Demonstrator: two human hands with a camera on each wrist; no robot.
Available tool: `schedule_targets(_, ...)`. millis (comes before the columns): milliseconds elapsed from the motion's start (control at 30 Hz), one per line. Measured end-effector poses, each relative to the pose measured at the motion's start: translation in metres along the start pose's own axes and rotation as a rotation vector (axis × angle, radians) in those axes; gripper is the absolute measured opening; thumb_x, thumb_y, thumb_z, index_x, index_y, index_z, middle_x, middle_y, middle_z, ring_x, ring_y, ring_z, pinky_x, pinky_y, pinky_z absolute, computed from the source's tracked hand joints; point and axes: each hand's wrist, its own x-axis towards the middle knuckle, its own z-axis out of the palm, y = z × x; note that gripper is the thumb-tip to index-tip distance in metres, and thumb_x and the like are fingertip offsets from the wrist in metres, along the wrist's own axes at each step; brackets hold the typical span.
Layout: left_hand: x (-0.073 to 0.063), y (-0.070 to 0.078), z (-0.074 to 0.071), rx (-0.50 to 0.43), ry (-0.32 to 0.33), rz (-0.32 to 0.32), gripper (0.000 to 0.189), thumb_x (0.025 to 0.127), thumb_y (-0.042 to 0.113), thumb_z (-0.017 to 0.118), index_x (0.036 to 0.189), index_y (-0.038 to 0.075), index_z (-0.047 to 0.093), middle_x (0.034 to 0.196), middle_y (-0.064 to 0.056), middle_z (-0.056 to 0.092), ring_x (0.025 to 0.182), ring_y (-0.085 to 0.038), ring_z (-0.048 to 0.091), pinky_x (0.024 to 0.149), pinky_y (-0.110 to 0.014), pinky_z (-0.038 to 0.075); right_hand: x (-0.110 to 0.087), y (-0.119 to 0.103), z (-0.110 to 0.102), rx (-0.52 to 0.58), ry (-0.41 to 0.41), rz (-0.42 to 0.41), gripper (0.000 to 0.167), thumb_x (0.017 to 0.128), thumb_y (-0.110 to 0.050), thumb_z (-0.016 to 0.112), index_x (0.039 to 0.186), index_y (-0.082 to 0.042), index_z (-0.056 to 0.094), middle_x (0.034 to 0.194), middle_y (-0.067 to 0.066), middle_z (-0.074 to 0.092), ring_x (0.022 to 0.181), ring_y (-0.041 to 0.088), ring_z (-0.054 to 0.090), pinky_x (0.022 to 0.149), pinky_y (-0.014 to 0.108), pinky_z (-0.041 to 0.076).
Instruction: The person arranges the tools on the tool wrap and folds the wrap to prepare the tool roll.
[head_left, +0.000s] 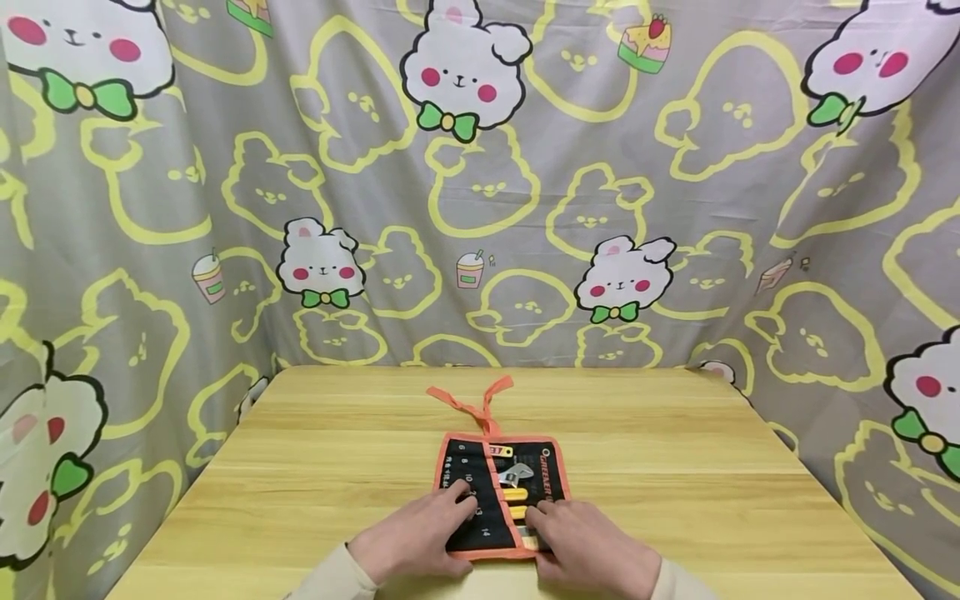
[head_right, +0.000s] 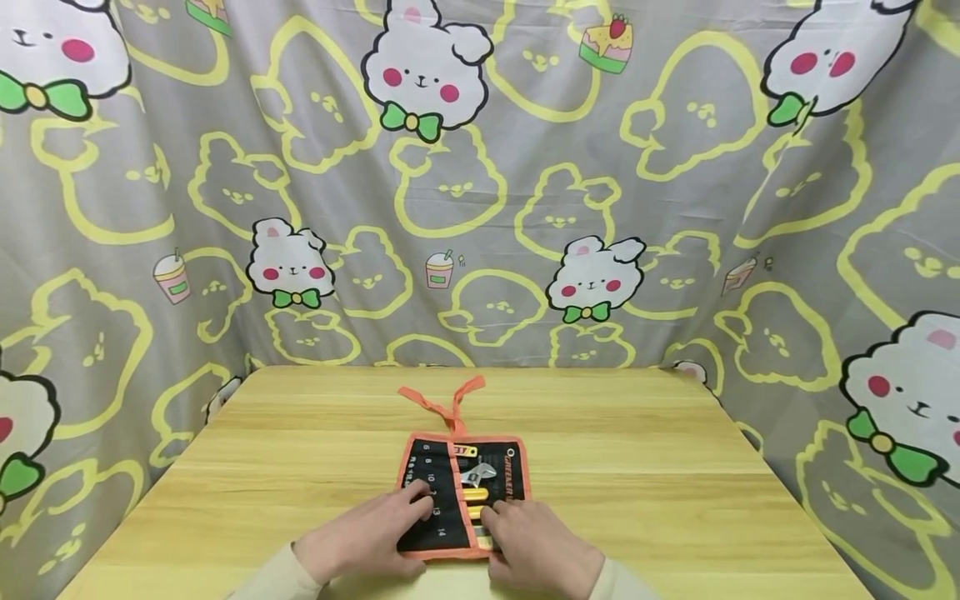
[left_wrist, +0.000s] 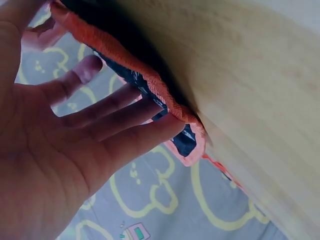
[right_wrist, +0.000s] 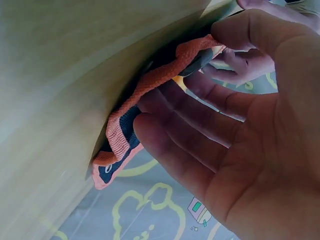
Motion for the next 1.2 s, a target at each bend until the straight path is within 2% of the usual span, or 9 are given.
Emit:
schedule_targets(100,-0.001,-0.003,-0.001,-0.019,0.005,0.014,0.029,0.088,0.039,0.078,0.107,0.021,0.065,0.107,0.005,0.05,0.084,-0.008,0.05,0.075,-0.025,0.048,0.0,0.0,-0.001,0.003,0.003,0.011,0.012,0.092,-0.03,0.065,0.097,-0.02,0.063,0.08,-0.011,0.054,0.065,0.005,0.044,0.06,0.026,0.041)
schedule_targets(200,-0.003,-0.006,-0.004,-0.04,0.013,0.039,0.016,0.095,0.036,0.073,0.099,0.022,0.067,0.098,0.009,0.048,0.078,-0.004,0.047,0.07,-0.022,0.045,0.0,0.0,-0.003,-0.007,0.003,0.02,0.01,0.096,-0.029,0.062,0.095,-0.019,0.063,0.078,-0.011,0.054,0.063,0.005,0.044,0.058,0.027,0.041)
schedule_targets(433,-0.006,-0.01,-0.013,-0.075,0.029,0.055,0.019,0.103,0.029,0.064,0.091,0.019,0.074,0.092,0.011,0.066,0.076,0.003,0.056,0.069,-0.019,0.051,0.005,0.004,-0.002,-0.047,0.094,-0.024,0.019,0.106,-0.029,0.056,0.092,-0.017,0.061,0.073,-0.008,0.057,0.058,0.005,0.048,0.053,0.028,0.043)
schedule_targets(567,-0.005,-0.011,-0.017,-0.117,0.026,0.042,0.021,0.105,0.022,0.06,0.09,0.015,0.074,0.086,0.009,0.069,0.072,0.004,0.055,0.066,-0.02,0.05,0.008,0.01,0.0,0.007,0.159,-0.037,0.013,0.106,-0.025,0.056,0.098,-0.016,0.056,0.074,-0.01,0.054,0.057,0.003,0.047,0.052,0.025,0.041)
schedule_targets(700,-0.002,-0.011,-0.019,-0.114,0.04,0.054,0.014,0.104,0.015,0.061,0.094,0.013,0.071,0.081,0.008,0.067,0.068,0.004,0.053,0.063,-0.019,0.049,0.01,0.014,0.002,0.084,0.185,-0.032,0.008,0.105,-0.022,0.057,0.102,-0.018,0.052,0.079,-0.013,0.05,0.057,0.001,0.042,0.05,0.021,0.039)
schedule_targets(867,0.001,-0.012,-0.017,-0.104,0.076,0.064,0.006,0.104,0.01,0.06,0.103,0.015,0.057,0.073,0.008,0.056,0.063,0.0,0.049,0.058,-0.019,0.043,0.014,0.018,0.005,0.075,0.192,-0.035,0.009,0.104,-0.02,0.06,0.098,-0.022,0.054,0.084,-0.013,0.05,0.061,0.001,0.043,0.051,0.02,0.039)
schedule_targets(967,0.002,-0.013,-0.015,-0.098,0.094,0.077,0.014,0.102,0.007,0.06,0.103,0.017,0.051,0.076,0.007,0.056,0.065,-0.003,0.049,0.06,-0.019,0.042,0.016,0.02,0.004,0.09,0.189,-0.044,0.009,0.103,-0.018,0.061,0.097,-0.024,0.057,0.087,-0.012,0.05,0.065,0.0,0.045,0.052,0.02,0.04)
schedule_targets(1067,0.003,-0.013,-0.014,-0.068,0.115,0.093,0.017,0.1,0.004,0.062,0.101,0.019,0.054,0.087,0.006,0.063,0.072,-0.001,0.054,0.065,-0.019,0.047,0.016,0.02,0.003,0.131,0.199,-0.049,0.011,0.101,-0.013,0.063,0.098,-0.023,0.062,0.092,-0.011,0.054,0.07,-0.001,0.05,0.057,0.02,0.046)
schedule_targets(1200,0.002,-0.012,-0.013,-0.026,0.124,0.088,0.016,0.1,0.006,0.063,0.098,0.02,0.059,0.089,0.008,0.059,0.073,-0.001,0.054,0.065,-0.019,0.048,0.014,0.02,-0.001,0.179,0.191,-0.042,0.015,0.1,-0.008,0.065,0.101,-0.022,0.065,0.096,-0.009,0.057,0.073,-0.001,0.052,0.064,0.02,0.051)
